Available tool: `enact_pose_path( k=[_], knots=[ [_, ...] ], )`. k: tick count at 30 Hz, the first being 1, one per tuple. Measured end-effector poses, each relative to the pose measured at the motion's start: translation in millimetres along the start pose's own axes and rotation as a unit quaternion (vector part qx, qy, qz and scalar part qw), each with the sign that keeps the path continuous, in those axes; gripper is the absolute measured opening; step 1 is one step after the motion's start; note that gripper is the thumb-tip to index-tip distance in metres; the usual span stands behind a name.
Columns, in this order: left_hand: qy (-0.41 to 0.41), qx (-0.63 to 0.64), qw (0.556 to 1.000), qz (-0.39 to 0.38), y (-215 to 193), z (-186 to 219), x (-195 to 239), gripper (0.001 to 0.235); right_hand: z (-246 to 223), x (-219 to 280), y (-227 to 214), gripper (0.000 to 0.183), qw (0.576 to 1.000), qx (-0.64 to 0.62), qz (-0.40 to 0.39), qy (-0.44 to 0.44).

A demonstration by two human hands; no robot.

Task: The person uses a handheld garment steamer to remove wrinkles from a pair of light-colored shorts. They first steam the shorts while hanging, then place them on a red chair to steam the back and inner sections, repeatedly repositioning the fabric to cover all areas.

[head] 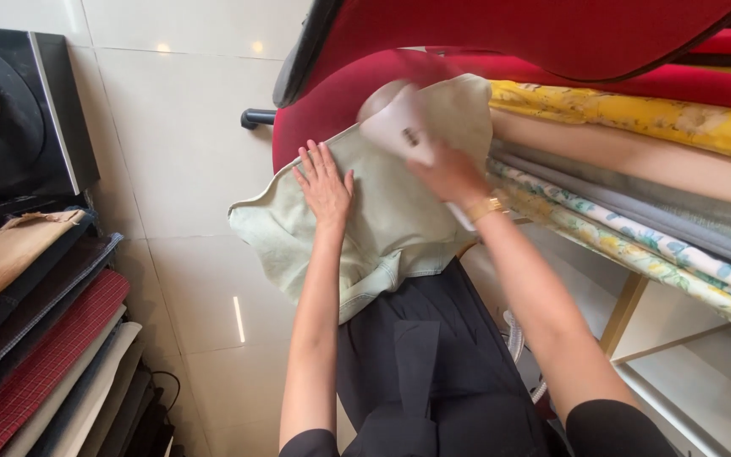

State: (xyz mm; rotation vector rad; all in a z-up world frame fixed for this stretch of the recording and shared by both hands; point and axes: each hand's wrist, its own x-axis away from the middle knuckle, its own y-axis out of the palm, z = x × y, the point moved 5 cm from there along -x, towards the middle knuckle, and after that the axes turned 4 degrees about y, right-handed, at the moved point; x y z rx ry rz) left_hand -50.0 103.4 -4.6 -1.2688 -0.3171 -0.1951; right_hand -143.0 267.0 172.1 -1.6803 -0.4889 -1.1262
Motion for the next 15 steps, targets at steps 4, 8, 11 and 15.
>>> enact_pose_path(
  k=[4, 8, 11, 15],
  knots=[
    [0.004, 0.006, 1.0, -0.027, 3, -3, 0, 0.078, -1, -15, 31, 0.052, 0.998, 0.059, -0.023, -0.027],
    [-0.004, 0.014, 0.999, -0.035, 10, -6, 2, 0.077, 17, -25, 2, 0.05, 0.998, 0.053, 0.002, -0.026],
    [-0.009, 0.038, 0.999, -0.029, 10, -8, 1, 0.078, 24, -24, -32, 0.059, 0.996, 0.082, 0.023, -0.013],
    [0.004, 0.089, 0.996, 0.002, 11, -12, 1, 0.08, 73, -64, -50, 0.065, 0.999, -0.004, 0.002, 0.054]
  ],
)
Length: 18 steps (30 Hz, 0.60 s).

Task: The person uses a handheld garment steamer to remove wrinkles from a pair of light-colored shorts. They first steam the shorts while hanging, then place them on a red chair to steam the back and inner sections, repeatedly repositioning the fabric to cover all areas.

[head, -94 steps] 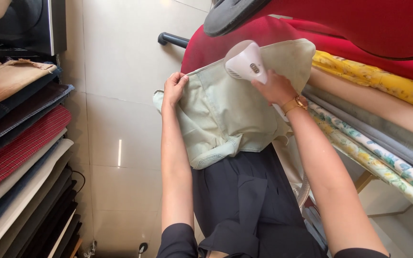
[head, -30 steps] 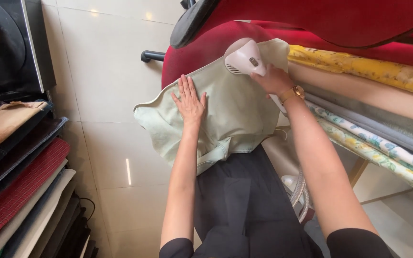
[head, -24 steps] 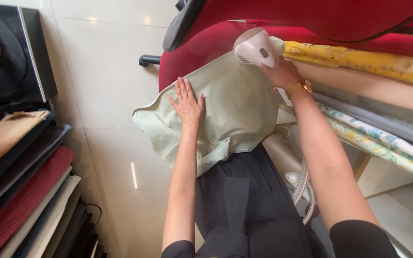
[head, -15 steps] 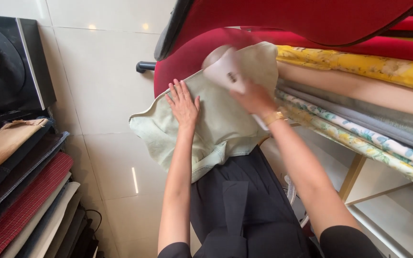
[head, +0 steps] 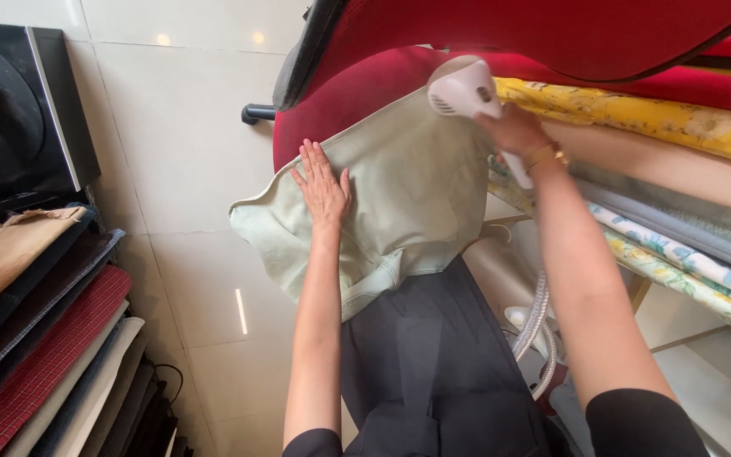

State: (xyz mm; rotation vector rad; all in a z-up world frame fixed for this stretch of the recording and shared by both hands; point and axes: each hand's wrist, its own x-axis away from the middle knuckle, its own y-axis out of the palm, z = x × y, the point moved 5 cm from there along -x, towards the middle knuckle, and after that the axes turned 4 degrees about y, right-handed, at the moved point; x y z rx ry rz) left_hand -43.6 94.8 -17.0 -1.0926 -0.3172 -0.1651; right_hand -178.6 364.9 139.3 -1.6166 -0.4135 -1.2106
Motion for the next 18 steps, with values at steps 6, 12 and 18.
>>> enact_pose_path(
  k=[6, 12, 18],
  knots=[
    [0.015, 0.058, 0.998, 0.031, -7, -1, 0, 0.082, 25, -13, -7, 0.057, 0.991, -0.122, 0.046, 0.004],
    [0.009, 0.044, 0.999, 0.027, -7, 3, 0, 0.085, -50, 60, 32, 0.062, 0.998, -0.009, 0.016, -0.058],
    [0.011, 0.037, 0.999, 0.025, -6, 2, -2, 0.084, -58, 49, 65, 0.051, 0.993, 0.066, -0.02, -0.094]
  ],
)
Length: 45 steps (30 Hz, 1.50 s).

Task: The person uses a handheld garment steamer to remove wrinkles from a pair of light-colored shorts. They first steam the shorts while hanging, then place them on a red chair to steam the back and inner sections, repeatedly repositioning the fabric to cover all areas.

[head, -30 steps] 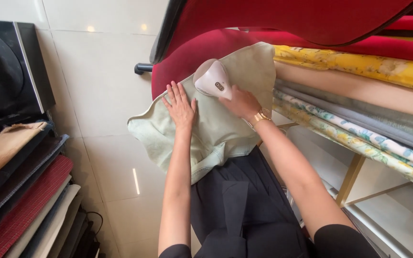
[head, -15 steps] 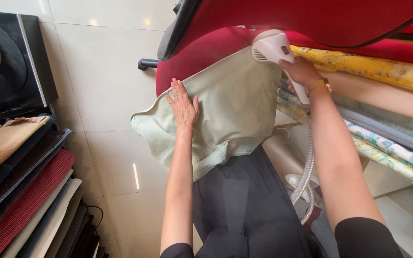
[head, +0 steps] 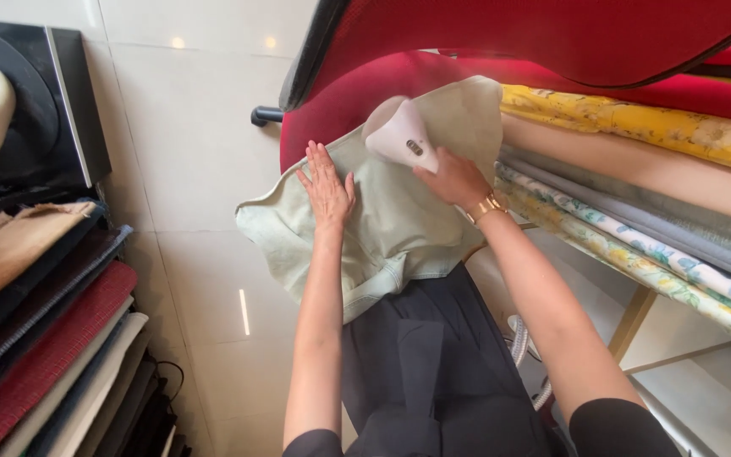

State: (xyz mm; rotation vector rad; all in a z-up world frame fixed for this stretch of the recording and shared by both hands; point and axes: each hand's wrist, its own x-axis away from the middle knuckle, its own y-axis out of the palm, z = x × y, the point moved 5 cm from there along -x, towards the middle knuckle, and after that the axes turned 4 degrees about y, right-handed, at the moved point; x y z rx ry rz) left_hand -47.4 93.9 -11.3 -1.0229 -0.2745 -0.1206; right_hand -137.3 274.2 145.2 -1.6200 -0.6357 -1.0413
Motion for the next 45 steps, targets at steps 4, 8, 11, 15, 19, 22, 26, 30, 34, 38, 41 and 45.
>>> enact_pose_path(
  k=[4, 8, 11, 15, 19, 22, 26, 30, 34, 38, 41, 45],
  knots=[
    [-0.006, -0.014, 1.0, 0.003, -2, 3, 2, 0.083, 36, -19, -20, 0.058, 0.999, 0.018, 0.041, 0.022],
    [-0.01, -0.044, 0.999, 0.007, -7, 2, -2, 0.081, 59, -17, -50, 0.065, 0.997, -0.008, 0.067, 0.045],
    [0.001, -0.115, 0.992, 0.049, -13, -8, -12, 0.078, 103, -20, -49, 0.062, 0.988, -0.081, 0.117, 0.067],
    [0.015, -0.169, 0.981, 0.098, 1, -38, -21, 0.042, 114, 26, -34, 0.057, 0.986, -0.13, 0.094, 0.043],
    [0.087, -0.127, 0.984, 0.094, -24, -11, -26, 0.01, 118, 70, -4, 0.042, 0.968, -0.245, 0.045, 0.014],
    [0.117, 0.041, 0.992, -0.017, -22, 36, -8, 0.004, 106, 87, 10, 0.042, 0.902, -0.414, 0.05, -0.113],
    [0.153, 0.163, 0.973, -0.058, -66, 146, 33, 0.003, 68, 112, -6, 0.051, 0.919, -0.334, 0.124, -0.168],
    [0.212, 0.331, 0.912, -0.115, -119, 212, 54, 0.008, 89, 105, -6, 0.057, 0.905, -0.339, 0.122, -0.226],
    [0.189, 0.41, 0.88, -0.147, -155, 223, 68, 0.014, 95, 119, -19, 0.06, 0.892, -0.332, 0.168, -0.257],
    [0.209, 0.408, 0.87, -0.182, -138, 206, 73, 0.026, 142, 128, -20, 0.059, 0.892, -0.334, 0.169, -0.252],
    [0.243, 0.284, 0.913, -0.163, -86, 156, 69, 0.025, 179, 162, -37, 0.062, 0.905, -0.247, 0.266, -0.222],
    [0.146, 0.032, 0.964, -0.22, -27, 80, 68, 0.027, 245, 200, -51, 0.036, 0.879, -0.312, 0.309, -0.186]
  ],
)
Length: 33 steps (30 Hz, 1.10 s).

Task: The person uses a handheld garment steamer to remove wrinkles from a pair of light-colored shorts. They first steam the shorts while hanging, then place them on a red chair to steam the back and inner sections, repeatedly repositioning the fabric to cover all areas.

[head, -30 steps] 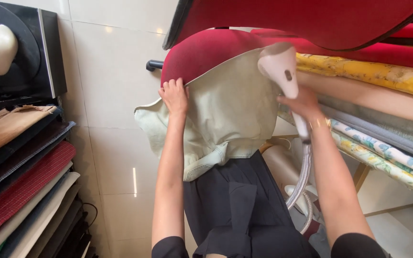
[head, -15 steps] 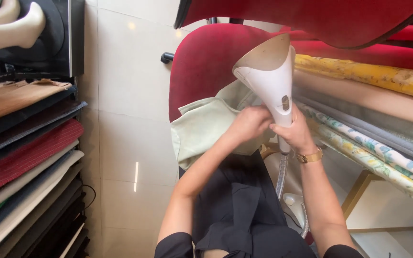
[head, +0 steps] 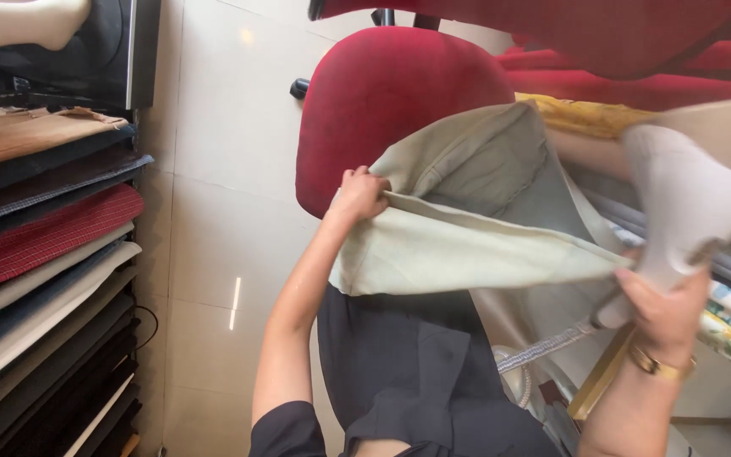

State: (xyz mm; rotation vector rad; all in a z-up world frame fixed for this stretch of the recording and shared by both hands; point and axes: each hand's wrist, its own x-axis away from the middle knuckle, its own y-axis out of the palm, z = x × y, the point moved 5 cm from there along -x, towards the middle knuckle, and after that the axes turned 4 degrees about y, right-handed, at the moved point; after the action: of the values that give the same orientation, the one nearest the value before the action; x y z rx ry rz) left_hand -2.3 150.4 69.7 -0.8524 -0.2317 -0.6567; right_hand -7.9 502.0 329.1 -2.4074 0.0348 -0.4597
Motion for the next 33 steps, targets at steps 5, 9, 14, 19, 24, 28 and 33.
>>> enact_pose_path(
  k=[5, 9, 14, 19, 24, 28, 33],
  knots=[
    [-0.019, -0.003, 0.999, 0.029, 38, -40, -4, 0.024, 29, 24, -57, 0.025, 0.999, 0.007, 0.039, -0.006],
    [-0.076, 0.442, 0.88, 0.153, -24, -14, 41, 0.019, 36, 27, -77, 0.048, 0.994, 0.071, 0.085, -0.018],
    [-0.105, 0.435, 0.879, 0.164, -68, 30, 146, 0.023, 51, 26, -79, 0.039, 0.984, 0.154, 0.088, 0.027],
    [-0.238, 0.551, 0.791, -0.115, -33, 78, 239, 0.034, 60, 11, -63, 0.04, 0.967, 0.238, 0.022, 0.085],
    [-0.304, 0.519, 0.798, -0.038, -50, 54, 222, 0.036, 11, -54, -17, 0.045, 0.969, 0.228, 0.04, 0.081],
    [-0.285, 0.303, 0.885, 0.208, -58, -69, 145, 0.038, 1, -94, 0, 0.039, 0.952, 0.291, 0.073, -0.059],
    [-0.406, 0.18, 0.878, 0.178, -43, -189, 77, 0.043, -21, -77, 7, 0.041, 0.956, 0.281, 0.037, -0.072]
  ],
)
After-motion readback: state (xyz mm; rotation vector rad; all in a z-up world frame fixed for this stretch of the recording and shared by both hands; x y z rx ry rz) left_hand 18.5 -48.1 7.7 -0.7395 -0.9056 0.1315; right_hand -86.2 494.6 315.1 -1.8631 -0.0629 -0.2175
